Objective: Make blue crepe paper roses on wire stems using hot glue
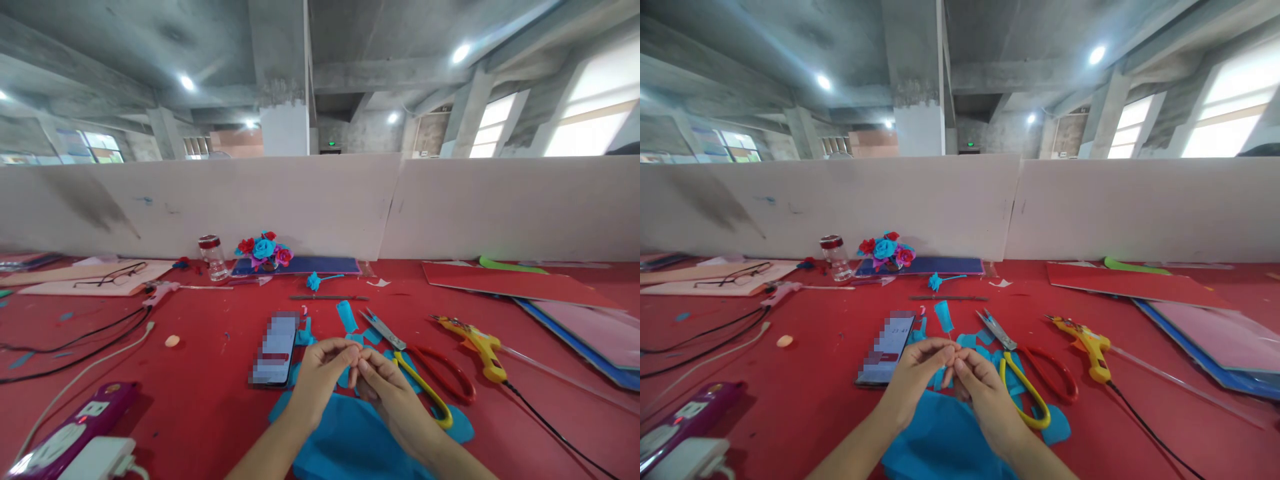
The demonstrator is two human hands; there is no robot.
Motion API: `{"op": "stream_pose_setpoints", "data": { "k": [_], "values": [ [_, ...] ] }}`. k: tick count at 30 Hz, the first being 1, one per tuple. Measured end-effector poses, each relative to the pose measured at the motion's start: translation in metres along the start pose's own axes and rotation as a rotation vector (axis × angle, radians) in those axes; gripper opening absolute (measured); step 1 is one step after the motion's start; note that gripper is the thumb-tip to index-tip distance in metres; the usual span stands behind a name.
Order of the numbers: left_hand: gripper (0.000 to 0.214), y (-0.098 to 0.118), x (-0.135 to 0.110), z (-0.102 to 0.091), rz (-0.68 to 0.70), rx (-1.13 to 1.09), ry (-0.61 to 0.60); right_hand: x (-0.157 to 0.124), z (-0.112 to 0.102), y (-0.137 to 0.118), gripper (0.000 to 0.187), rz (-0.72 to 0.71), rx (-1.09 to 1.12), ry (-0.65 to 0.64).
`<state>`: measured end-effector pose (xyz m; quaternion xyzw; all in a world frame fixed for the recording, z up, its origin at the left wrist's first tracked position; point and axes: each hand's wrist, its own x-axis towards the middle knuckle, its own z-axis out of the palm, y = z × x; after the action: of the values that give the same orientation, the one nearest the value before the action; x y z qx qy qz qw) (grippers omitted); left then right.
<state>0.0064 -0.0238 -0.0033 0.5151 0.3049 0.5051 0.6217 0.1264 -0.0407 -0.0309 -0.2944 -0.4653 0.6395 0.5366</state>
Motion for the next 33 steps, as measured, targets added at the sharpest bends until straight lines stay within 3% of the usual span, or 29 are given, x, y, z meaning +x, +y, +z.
{"op": "stream_pose_setpoints", "data": {
  "k": [9,18,33],
  "values": [
    [0.023,-0.001,0.002,-0.004,-0.091,-0.13,0.1,0.0,0.0,0.003,0.019,0.025,0.047,0.015],
    [0.013,-0.002,0.0,-0.004,-0.136,-0.363,0.001,-0.008,0.007,-0.007,0.019,0.136,0.185,-0.088],
    [0.016,-0.006,0.005,-0.008,-0.03,-0.118,0.274,-0.007,0.007,-0.014,0.022,0.171,0.243,-0.038]
  ]
}}
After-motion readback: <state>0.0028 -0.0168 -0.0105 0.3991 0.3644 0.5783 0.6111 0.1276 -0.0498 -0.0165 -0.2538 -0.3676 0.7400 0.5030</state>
